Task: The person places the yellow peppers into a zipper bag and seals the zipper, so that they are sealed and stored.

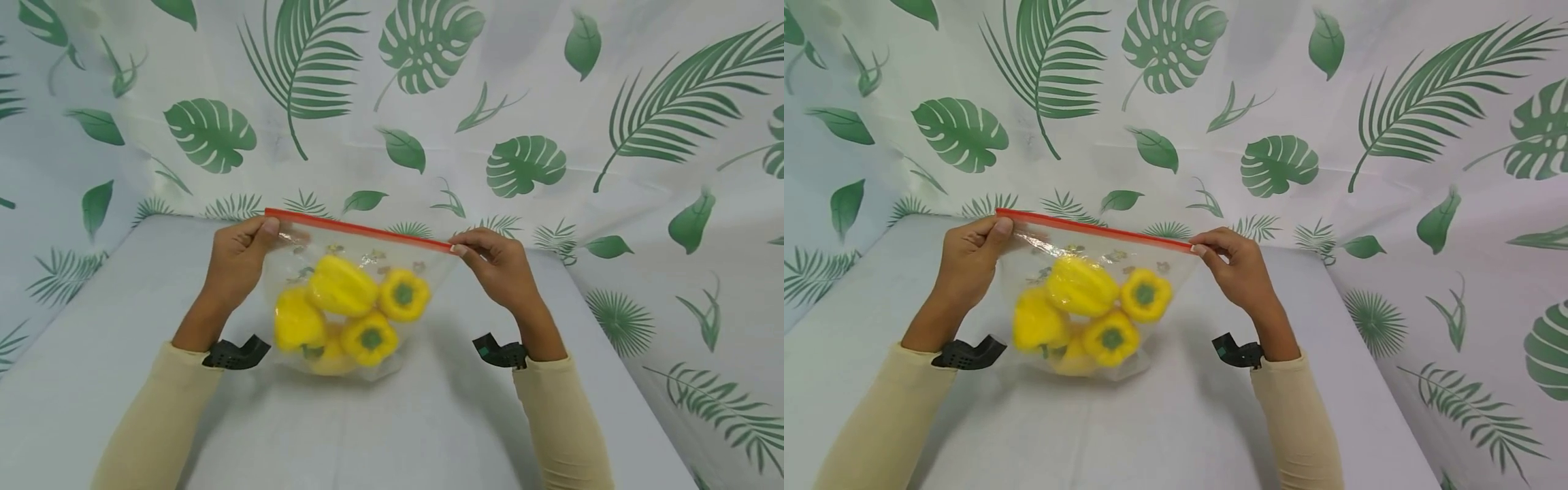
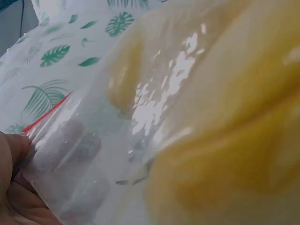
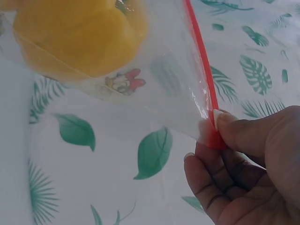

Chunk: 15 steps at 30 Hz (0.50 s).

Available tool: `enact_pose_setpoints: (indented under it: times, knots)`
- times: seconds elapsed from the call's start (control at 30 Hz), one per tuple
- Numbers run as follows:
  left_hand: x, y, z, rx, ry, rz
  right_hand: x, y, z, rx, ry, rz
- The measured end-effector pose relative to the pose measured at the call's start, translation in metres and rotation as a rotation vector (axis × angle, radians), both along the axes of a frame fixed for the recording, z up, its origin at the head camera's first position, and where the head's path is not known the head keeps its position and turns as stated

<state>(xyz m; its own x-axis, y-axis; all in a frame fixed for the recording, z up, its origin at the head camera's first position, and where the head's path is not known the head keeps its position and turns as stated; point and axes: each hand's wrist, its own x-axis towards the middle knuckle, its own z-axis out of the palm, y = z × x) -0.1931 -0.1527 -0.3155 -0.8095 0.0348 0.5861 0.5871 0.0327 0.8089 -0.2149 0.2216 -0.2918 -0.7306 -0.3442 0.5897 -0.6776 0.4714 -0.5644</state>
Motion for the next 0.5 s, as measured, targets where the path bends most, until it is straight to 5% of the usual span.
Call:
enact_pose_setpoints:
  times: [0.13,0.3,0.4,0.5]
  knots:
    - [-0.005,-0.001,-0.007,0.073,-0.192,-0.114,-0.001,-0.001,-0.003,-0.038,0.011,0.0]
    - [-0.015,-0.004,-0.026,-0.193,-0.461,-0.319,-0.005,0.0,-0.011,-0.155,-0.01,0.022]
    - [-0.022,-0.002,-0.037,-0.264,-0.53,-0.373,-0.008,-0.003,-0.018,-0.289,-0.116,0.012]
    - [-0.027,-0.002,-0.045,-0.215,-0.552,-0.405,-0.013,-0.006,-0.027,-0.48,-0.27,-0.014]
